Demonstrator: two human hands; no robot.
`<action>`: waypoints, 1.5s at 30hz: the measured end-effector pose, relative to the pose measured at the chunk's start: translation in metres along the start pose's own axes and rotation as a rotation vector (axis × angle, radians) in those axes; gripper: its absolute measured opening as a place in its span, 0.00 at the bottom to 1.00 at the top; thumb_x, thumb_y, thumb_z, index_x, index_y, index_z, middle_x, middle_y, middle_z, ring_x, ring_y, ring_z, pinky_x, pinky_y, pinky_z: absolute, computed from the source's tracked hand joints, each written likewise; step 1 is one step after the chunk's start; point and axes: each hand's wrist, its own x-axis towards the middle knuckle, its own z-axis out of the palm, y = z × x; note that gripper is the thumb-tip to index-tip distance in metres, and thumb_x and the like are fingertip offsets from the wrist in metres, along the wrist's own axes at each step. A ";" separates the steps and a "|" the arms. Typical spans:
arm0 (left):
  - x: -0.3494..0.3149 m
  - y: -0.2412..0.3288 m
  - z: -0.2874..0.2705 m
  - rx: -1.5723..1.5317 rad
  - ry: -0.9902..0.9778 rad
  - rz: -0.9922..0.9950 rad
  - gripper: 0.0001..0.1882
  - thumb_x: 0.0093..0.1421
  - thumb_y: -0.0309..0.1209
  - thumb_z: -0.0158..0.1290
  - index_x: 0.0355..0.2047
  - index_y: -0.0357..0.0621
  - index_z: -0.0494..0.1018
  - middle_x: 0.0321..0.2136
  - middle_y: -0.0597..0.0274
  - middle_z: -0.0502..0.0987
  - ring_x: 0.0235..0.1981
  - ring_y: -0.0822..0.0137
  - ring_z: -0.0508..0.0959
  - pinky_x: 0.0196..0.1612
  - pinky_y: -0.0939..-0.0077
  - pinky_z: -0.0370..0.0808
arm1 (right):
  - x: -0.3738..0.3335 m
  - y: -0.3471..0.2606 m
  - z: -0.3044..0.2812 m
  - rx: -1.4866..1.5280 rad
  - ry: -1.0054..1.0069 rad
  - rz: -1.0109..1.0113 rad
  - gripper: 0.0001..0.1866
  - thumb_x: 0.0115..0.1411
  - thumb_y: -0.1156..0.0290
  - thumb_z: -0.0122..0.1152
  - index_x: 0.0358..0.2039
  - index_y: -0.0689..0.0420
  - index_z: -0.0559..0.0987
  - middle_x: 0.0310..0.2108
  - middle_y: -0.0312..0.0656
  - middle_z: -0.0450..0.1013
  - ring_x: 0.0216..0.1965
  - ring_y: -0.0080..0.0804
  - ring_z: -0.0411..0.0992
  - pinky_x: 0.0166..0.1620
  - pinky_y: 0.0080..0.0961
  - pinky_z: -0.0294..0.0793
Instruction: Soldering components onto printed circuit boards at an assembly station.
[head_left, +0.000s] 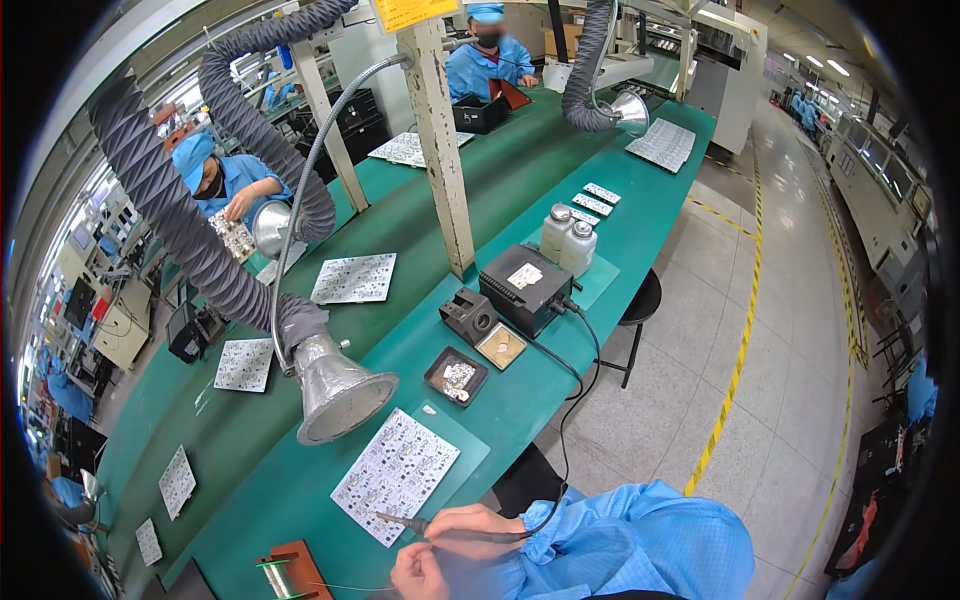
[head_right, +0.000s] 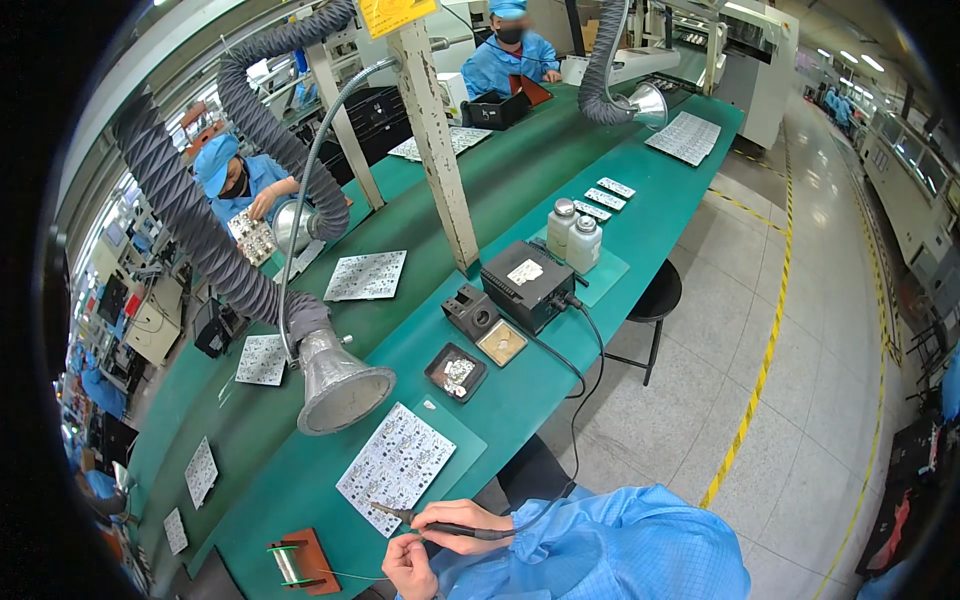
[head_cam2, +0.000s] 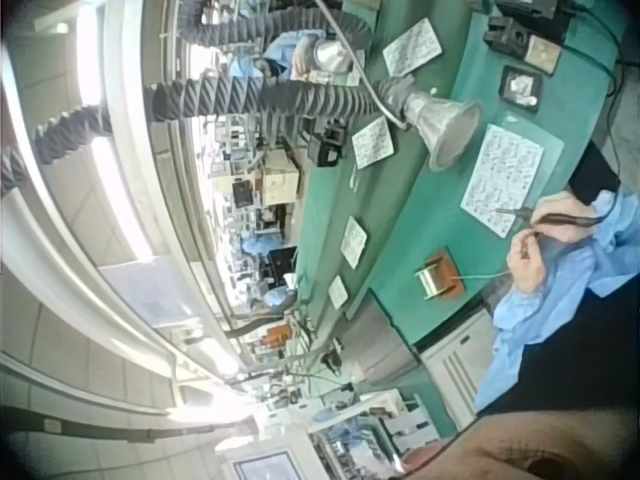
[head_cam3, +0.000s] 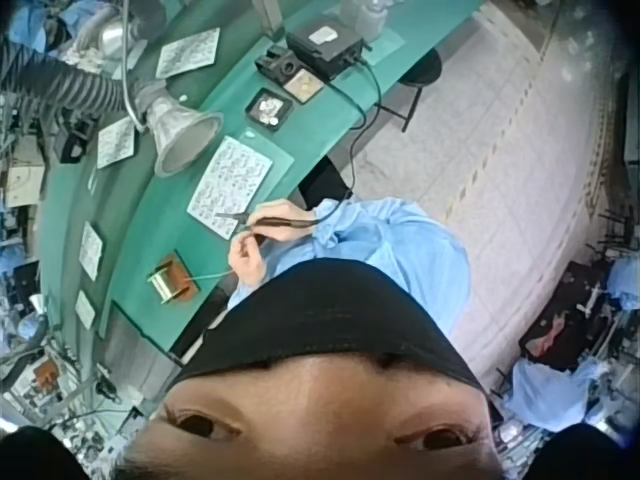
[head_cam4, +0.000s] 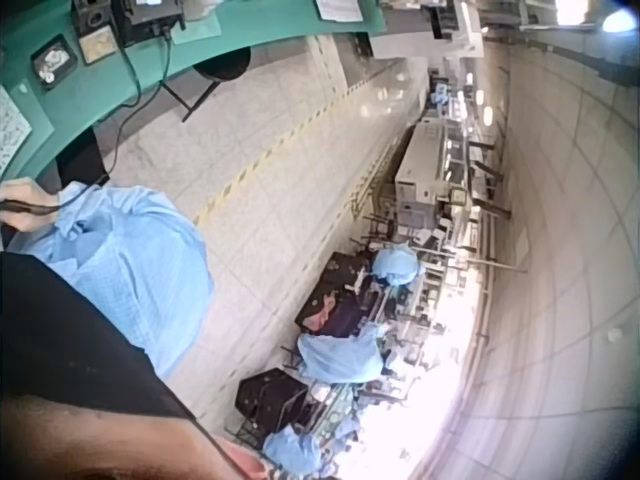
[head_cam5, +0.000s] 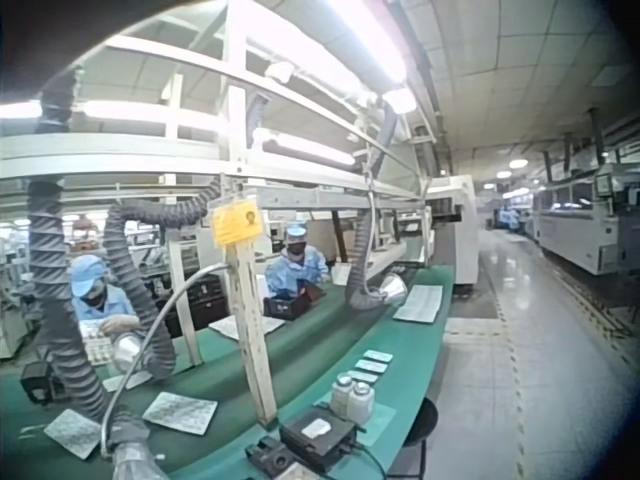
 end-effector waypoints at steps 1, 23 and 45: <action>0.000 0.001 0.000 0.001 -0.003 0.000 0.06 0.59 0.25 0.50 0.36 0.38 0.74 0.25 0.66 0.74 0.24 0.78 0.70 0.28 0.83 0.68 | 0.000 0.000 0.000 -0.003 0.001 -0.002 0.12 0.55 0.81 0.58 0.41 0.63 0.73 0.33 0.45 0.73 0.33 0.35 0.74 0.36 0.25 0.72; 0.000 -0.022 -0.007 0.009 0.022 -0.013 0.10 0.59 0.24 0.54 0.40 0.33 0.71 0.28 0.63 0.76 0.28 0.78 0.72 0.31 0.84 0.70 | -0.001 0.002 0.006 0.060 -0.027 0.006 0.13 0.54 0.80 0.58 0.41 0.64 0.73 0.35 0.45 0.73 0.36 0.37 0.74 0.39 0.26 0.72; 0.020 -0.011 -0.032 -0.372 -0.239 -0.402 0.06 0.54 0.24 0.58 0.32 0.36 0.75 0.25 0.67 0.76 0.24 0.78 0.72 0.28 0.85 0.67 | 0.003 -0.005 -0.018 0.150 -0.080 -0.080 0.11 0.57 0.81 0.55 0.43 0.64 0.72 0.36 0.47 0.72 0.37 0.39 0.73 0.39 0.28 0.71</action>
